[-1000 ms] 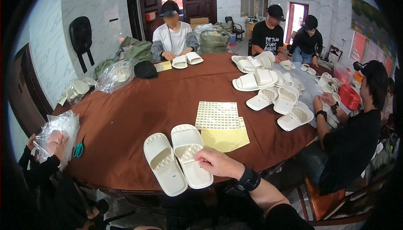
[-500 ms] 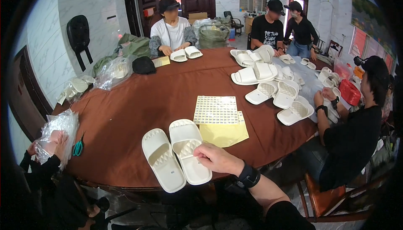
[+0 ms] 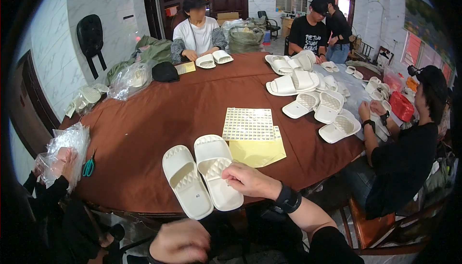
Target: Inspecting and sorting pairs of slippers at a production table.
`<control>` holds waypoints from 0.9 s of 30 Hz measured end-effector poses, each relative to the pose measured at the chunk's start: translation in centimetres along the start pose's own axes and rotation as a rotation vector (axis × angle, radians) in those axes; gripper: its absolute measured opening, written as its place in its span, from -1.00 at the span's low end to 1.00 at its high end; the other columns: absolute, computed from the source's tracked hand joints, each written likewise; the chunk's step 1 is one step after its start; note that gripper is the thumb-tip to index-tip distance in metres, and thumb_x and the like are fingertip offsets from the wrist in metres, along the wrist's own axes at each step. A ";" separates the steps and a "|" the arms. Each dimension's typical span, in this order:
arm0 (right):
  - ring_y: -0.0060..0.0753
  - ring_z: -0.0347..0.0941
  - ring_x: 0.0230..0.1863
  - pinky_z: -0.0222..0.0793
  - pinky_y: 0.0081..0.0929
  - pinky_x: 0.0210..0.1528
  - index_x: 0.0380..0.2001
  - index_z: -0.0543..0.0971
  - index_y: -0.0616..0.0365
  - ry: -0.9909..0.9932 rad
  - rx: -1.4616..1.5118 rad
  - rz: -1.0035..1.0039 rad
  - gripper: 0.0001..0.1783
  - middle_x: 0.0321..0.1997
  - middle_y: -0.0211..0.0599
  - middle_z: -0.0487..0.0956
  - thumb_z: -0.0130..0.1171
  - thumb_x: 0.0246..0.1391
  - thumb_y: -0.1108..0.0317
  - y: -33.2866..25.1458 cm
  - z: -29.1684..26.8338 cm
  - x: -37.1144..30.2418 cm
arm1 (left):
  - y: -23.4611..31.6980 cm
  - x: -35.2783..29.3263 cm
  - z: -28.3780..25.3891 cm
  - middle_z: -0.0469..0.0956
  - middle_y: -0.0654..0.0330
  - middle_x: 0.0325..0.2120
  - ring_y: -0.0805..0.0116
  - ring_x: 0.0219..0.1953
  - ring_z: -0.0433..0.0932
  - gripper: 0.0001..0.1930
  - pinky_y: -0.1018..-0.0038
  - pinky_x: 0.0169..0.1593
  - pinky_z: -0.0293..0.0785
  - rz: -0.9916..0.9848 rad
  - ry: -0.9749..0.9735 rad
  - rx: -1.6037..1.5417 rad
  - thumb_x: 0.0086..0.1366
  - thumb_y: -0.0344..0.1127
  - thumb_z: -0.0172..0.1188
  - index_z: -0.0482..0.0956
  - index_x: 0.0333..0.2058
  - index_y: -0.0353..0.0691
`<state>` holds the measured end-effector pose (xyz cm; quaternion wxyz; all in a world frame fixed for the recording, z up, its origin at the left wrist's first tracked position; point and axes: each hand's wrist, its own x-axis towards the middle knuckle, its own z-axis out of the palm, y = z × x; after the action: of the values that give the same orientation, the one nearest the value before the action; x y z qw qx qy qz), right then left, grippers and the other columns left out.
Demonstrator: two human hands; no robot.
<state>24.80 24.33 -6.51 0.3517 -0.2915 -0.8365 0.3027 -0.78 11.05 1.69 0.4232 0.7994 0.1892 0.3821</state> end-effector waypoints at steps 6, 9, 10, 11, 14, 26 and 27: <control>-0.02 0.46 -0.10 0.38 -0.19 -0.01 -0.23 0.48 0.21 -0.141 -0.053 -0.047 -0.87 -0.20 -0.14 0.52 0.07 0.16 0.43 -2.2 -1.8 0.8 | -6.2 -0.2 -2.3 0.47 0.13 -0.35 0.36 -0.36 0.49 -0.95 0.51 -0.27 0.45 -0.272 0.742 0.556 0.24 -0.55 0.17 0.49 -0.33 -0.37; -0.03 0.45 -0.07 0.37 -0.19 0.01 -0.23 0.49 0.21 -0.167 -0.131 -0.034 -0.86 -0.18 -0.12 0.52 0.05 0.18 0.40 -2.7 -2.7 2.1 | -10.2 -1.2 -3.7 0.44 0.09 -0.19 0.29 -0.22 0.49 -0.83 0.44 -0.14 0.49 -0.306 0.832 0.611 0.21 -0.54 0.19 0.48 -0.21 -0.34; -0.03 0.45 -0.06 0.37 -0.19 0.02 -0.22 0.50 0.21 -0.135 -0.157 -0.064 -0.85 -0.17 -0.11 0.52 0.06 0.17 0.41 -3.1 -2.9 2.4 | -10.7 -1.3 -3.8 0.44 0.09 -0.19 0.29 -0.22 0.49 -0.83 0.44 -0.14 0.49 -0.297 0.836 0.614 0.21 -0.54 0.19 0.48 -0.21 -0.34; -0.03 0.45 -0.05 0.37 -0.18 0.02 -0.21 0.51 0.22 -0.103 -0.183 -0.095 -0.85 -0.17 -0.10 0.52 0.07 0.16 0.42 -3.5 -3.1 2.7 | -11.0 -1.5 -3.8 0.44 0.06 -0.15 0.23 -0.15 0.48 -0.76 0.38 -0.07 0.47 -0.325 0.838 0.658 0.19 -0.52 0.21 0.47 -0.15 -0.33; 0.00 0.43 0.00 0.36 -0.20 0.07 -0.13 0.50 0.22 -0.073 -0.252 -0.125 -0.76 -0.11 -0.10 0.51 0.12 0.11 0.44 -2.3 -3.4 4.4 | -12.8 -1.4 -4.2 0.44 0.00 -0.07 0.08 -0.03 0.45 -0.64 0.27 0.05 0.42 -0.352 0.813 0.754 0.15 -0.49 0.25 0.45 -0.05 -0.32; 0.08 0.20 0.28 0.14 0.00 0.28 0.20 0.32 0.14 -0.244 -0.481 0.071 -0.42 0.22 -0.04 0.32 0.14 0.09 0.33 -0.9 -1.4 6.9 | -12.8 -1.4 -3.3 0.49 -0.04 -0.02 -0.05 0.04 0.44 -0.53 0.18 0.14 0.34 -0.404 0.768 0.913 0.11 -0.43 0.23 0.45 0.04 -0.31; 0.08 0.22 0.27 0.16 0.00 0.27 0.20 0.32 0.14 -0.247 -0.501 0.078 -0.43 0.22 -0.04 0.32 0.14 0.11 0.33 -1.0 -1.2 7.1 | -12.8 -1.4 -3.3 0.50 -0.04 -0.02 -0.05 0.04 0.45 -0.54 0.18 0.14 0.34 -0.388 0.774 0.916 0.11 -0.43 0.23 0.46 0.04 -0.31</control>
<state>21.35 29.04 -2.20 0.1523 -0.3624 -0.9098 0.1330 -3.95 19.20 -8.35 0.0001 0.6544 0.6148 0.4402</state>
